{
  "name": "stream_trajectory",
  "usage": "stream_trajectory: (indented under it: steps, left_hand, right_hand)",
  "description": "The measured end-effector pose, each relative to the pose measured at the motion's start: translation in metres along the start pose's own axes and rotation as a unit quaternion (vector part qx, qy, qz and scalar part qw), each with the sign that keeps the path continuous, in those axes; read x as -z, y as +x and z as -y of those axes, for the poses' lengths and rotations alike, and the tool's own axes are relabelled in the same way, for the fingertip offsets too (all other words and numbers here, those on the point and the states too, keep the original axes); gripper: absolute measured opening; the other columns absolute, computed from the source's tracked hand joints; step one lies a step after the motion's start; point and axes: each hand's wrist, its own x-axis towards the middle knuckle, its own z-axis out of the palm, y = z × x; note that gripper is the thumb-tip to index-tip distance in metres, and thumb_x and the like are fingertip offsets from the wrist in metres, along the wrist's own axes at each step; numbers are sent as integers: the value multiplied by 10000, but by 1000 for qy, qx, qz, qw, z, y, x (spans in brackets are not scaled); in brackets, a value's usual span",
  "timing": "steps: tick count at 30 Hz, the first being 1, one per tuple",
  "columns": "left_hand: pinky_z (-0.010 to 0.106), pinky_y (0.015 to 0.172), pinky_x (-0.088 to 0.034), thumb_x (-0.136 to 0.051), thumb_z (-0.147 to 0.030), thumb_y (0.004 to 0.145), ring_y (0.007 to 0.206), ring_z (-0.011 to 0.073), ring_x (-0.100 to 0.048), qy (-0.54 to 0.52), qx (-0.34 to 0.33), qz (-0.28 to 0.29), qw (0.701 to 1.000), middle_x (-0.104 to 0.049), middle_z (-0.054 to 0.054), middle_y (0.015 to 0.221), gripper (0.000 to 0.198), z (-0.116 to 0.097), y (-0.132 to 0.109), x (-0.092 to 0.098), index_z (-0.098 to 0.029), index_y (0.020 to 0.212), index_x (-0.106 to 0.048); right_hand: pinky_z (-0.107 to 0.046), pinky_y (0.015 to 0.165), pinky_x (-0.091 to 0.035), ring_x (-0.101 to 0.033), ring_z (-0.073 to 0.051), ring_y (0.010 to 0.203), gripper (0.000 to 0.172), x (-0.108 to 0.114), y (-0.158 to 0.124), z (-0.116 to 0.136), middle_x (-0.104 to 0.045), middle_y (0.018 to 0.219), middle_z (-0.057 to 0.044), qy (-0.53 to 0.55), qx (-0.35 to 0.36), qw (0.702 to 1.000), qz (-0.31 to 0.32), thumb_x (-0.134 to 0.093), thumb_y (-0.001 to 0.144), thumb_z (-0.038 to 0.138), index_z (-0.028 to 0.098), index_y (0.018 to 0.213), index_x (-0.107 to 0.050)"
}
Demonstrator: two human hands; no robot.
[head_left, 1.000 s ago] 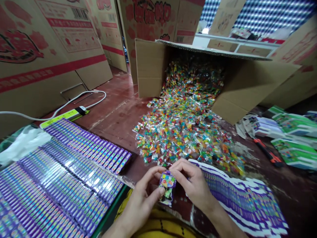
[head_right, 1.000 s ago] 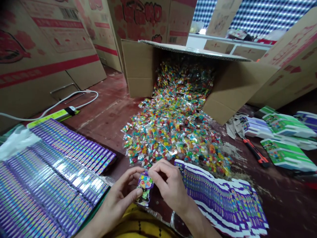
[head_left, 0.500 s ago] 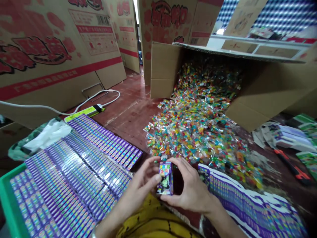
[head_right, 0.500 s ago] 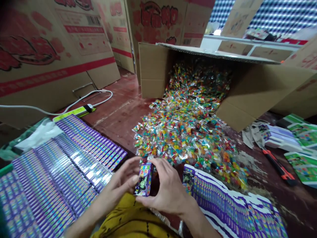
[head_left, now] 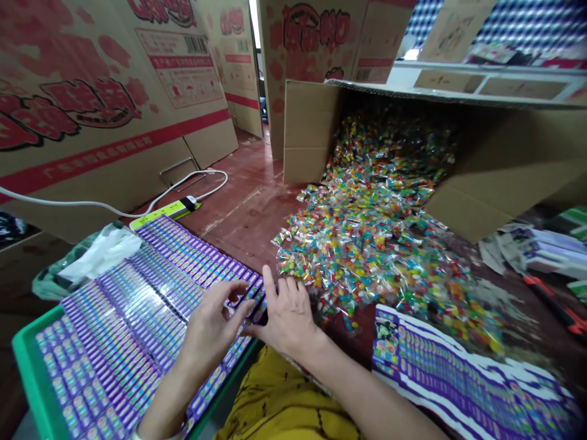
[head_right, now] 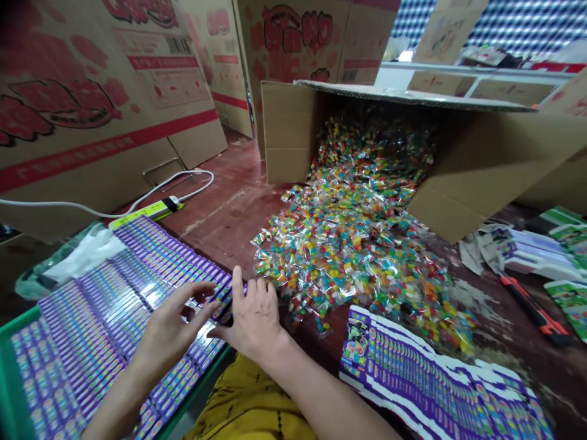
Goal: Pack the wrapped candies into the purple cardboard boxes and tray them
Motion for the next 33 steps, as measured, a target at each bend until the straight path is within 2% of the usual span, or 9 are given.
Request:
stream_trajectory:
  steps: [5, 9, 12, 14, 15, 21, 24, 29, 33]
  left_hand:
    - [368, 771, -498, -599, -258, 803, 886, 267, -622, 153, -40, 71, 985, -641, 56, 918, 227, -8, 12, -14, -208, 1023, -572]
    - [371, 773, -485, -545, -295, 854, 921, 285, -613, 194, -39, 92, 976, -629, 76, 944, 210, -9, 15, -18, -201, 1041, -524]
    - [376, 768, -478, -511, -362, 891, 924, 296, -613, 208, -47, 106, 971, -622, 80, 937, 216, -4, 15, -21, -202, 1036, -506]
    - [381, 774, -475, -502, -388, 899, 928, 301, -613, 221, -54, 104, 968, -616, 81, 940, 232, -2, 15, -23, -203, 1039, -497]
    - [384, 779, -474, -503, -395, 899, 932, 303, -612, 227, -58, 105, 967, -615, 82, 947, 241, -1, 16, -24, -204, 1045, -495]
    - [421, 819, -472, -590, -488, 858, 944, 326, -583, 235, -101, 49, 965, -590, 111, 986, 375, -25, 12, -29, -182, 1055, -501]
    - [366, 746, -477, -607, -469, 870, 867, 272, -571, 148, -154, 42, 976, -574, 73, 928, 312, -56, -6, -53, -208, 1007, -503]
    - [332, 771, -492, -709, -348, 822, 932, 243, -569, 42, -219, 253, 941, -592, 45, 1008, 299, -108, -44, -124, -226, 1004, -505]
    - [361, 797, -512, -726, -360, 812, 989, 265, -582, 68, -189, 313, 928, -608, 59, 1066, 334, -124, -50, -155, -208, 1022, -515]
  right_hand:
    - [-523, 889, -435, -522, -351, 978, 1118, 0, 2, 3, -593, 1073, -169, 4, -5, 1000, 7, -707, 694, 562, 111, 1556, -155]
    - [-505, 941, -437, -514, -342, 1072, 1133, 33, -20, -11, -578, 1205, -160, 42, -11, 999, 6, -726, 680, 641, 152, 1549, -188]
    - [-444, 967, -433, -535, -294, 1079, 683, 70, -52, -48, -609, 1200, -119, 42, -52, 997, -30, -659, 844, 502, 193, 1415, -446]
    - [-401, 929, -444, -571, -259, 1016, 269, 92, -78, -83, -656, 1065, -88, 13, -97, 994, -56, -554, 946, 344, 204, 1162, -631]
    - [-388, 898, -452, -588, -247, 969, 190, 101, -92, -101, -666, 994, -74, -5, -116, 992, -56, -517, 966, 294, 210, 1038, -671]
    - [-395, 829, -477, -600, -262, 927, 215, 114, -142, -174, -650, 958, -79, -124, -166, 978, -17, -533, 956, 276, 213, 1056, -713]
    - [-386, 810, -489, -587, -265, 932, 213, 103, -142, -179, -634, 956, -80, -143, -172, 975, -18, -565, 939, 296, 224, 1058, -726]
    - [-376, 804, -502, -584, -258, 925, 169, 96, -137, -175, -627, 960, -75, -133, -177, 975, -35, -588, 927, 279, 227, 982, -740]
    - [-358, 841, -511, -580, -249, 958, 165, 95, -140, -175, -626, 985, -70, -115, -175, 977, -38, -643, 899, 310, 230, 1013, -730]
